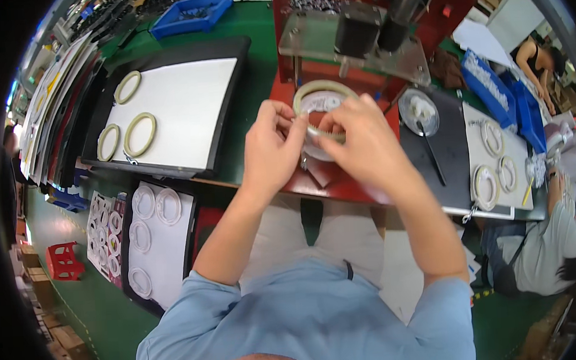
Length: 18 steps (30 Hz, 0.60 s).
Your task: Assembling circular components onto a base using a manual press machine and a brush to apply a substance.
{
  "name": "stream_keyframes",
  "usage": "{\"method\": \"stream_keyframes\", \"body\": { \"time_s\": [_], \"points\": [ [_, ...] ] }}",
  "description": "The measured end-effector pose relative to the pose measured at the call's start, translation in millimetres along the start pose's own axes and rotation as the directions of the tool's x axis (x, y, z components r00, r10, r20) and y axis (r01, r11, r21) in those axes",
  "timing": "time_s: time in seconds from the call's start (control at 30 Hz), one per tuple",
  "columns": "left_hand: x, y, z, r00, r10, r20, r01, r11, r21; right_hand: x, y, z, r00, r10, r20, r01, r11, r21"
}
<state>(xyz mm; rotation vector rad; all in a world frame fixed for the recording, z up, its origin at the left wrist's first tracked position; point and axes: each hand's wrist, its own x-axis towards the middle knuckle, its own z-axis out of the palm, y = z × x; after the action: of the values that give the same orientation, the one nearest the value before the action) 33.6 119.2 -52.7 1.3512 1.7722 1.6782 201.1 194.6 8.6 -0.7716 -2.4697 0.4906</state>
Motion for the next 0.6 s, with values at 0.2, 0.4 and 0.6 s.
{"method": "stream_keyframes", "body": {
  "time_s": [0.2, 0.4, 0.6],
  "points": [
    [-16, -16, -8, 0.967, 0.251, 0.043, -0.255, 0.958, 0.128, -6, 19, -11, 0.995, -0.042, 0.090, 0.050, 0.995, -0.090],
    [-25, -21, -17, 0.956, 0.283, 0.079, -0.290, 0.953, 0.090, -19, 16, -12, 0.994, -0.103, 0.034, 0.106, 0.990, -0.090],
    [-14, -13, -29, 0.949, 0.314, 0.017, -0.314, 0.948, 0.057, 14, -23, -104, 0.868, -0.351, -0.352, 0.272, 0.928, -0.253]
  ]
}}
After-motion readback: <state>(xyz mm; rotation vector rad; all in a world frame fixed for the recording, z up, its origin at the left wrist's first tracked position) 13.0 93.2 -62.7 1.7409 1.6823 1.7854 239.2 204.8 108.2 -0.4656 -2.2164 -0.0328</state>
